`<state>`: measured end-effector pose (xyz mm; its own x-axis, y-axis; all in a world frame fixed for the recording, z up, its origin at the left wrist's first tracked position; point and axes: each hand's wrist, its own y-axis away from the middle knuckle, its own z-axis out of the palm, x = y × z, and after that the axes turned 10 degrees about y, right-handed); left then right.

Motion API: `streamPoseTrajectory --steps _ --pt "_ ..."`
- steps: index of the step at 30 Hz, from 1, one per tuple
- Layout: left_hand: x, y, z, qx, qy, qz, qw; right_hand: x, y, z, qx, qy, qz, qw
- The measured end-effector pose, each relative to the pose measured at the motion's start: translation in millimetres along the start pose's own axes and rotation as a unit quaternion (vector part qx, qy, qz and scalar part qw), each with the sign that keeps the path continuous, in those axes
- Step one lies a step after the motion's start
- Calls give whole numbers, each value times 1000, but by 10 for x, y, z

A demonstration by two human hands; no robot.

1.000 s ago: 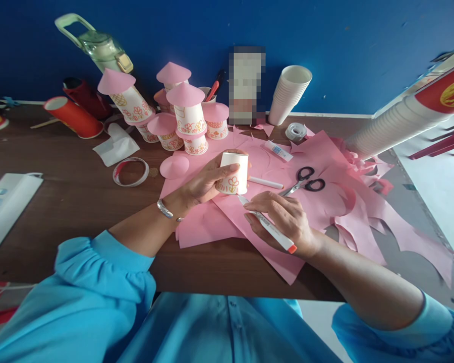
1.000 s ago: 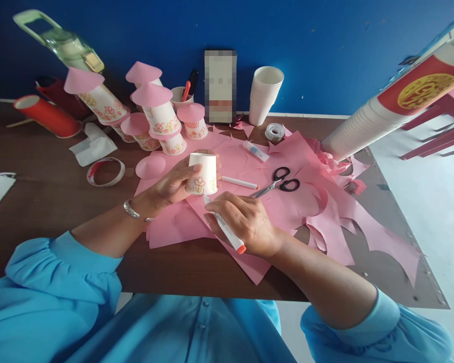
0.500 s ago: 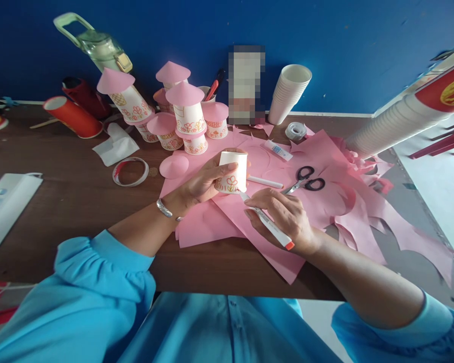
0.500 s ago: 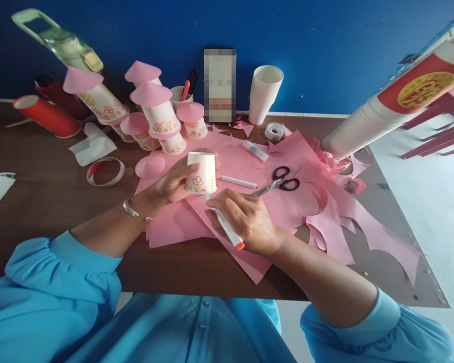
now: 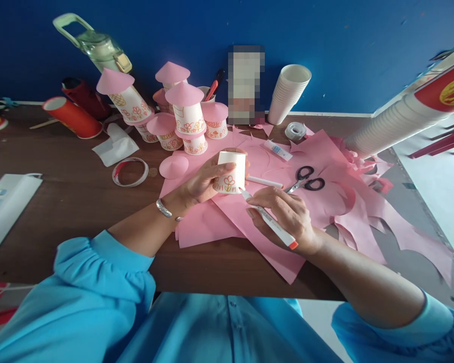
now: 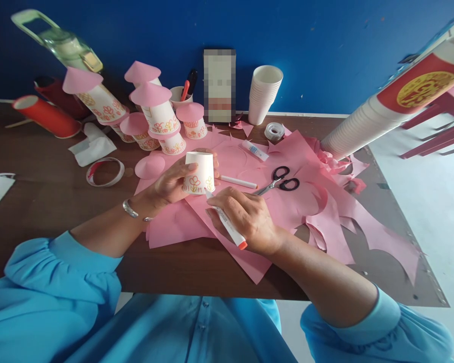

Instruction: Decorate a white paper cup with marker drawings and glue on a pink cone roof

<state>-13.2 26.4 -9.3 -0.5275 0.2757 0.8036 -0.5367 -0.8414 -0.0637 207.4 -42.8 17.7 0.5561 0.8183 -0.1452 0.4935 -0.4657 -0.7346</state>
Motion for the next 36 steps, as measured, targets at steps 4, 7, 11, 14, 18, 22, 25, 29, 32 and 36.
streamPoseTrajectory --steps 4,7,11,14,18,22,25,29,32,36 --pt "0 -7 -1 6 -4 -1 1000 1 3 21 -3 5 -6 1000" --pt "-7 -13 -7 1 6 -5 1000 -8 -1 23 -7 8 -9 1000" --pt "-13 -14 -7 -2 18 -8 1000 -27 -15 3 -11 -3 -6 1000" --pt "-12 -9 -3 4 17 -4 1000 -35 -24 -12 -2 -7 -6 1000" --pt "-7 -6 -7 2 18 -4 1000 -21 -19 -7 7 1 -1 1000" --pt "9 -3 -7 -2 -1 -6 1000 3 -7 11 2 1 4 1000" --pt "19 8 -3 7 -1 -6 1000 5 -5 21 3 3 0 1000" --pt "3 13 -40 17 17 -13 1000 -12 -12 21 4 4 0 1000" --pt "-23 3 -84 23 36 -6 999 -19 -19 5 12 -5 0 1000" --pt "-16 -18 -62 44 57 5 997 -13 -24 -18 34 -13 -9 999"
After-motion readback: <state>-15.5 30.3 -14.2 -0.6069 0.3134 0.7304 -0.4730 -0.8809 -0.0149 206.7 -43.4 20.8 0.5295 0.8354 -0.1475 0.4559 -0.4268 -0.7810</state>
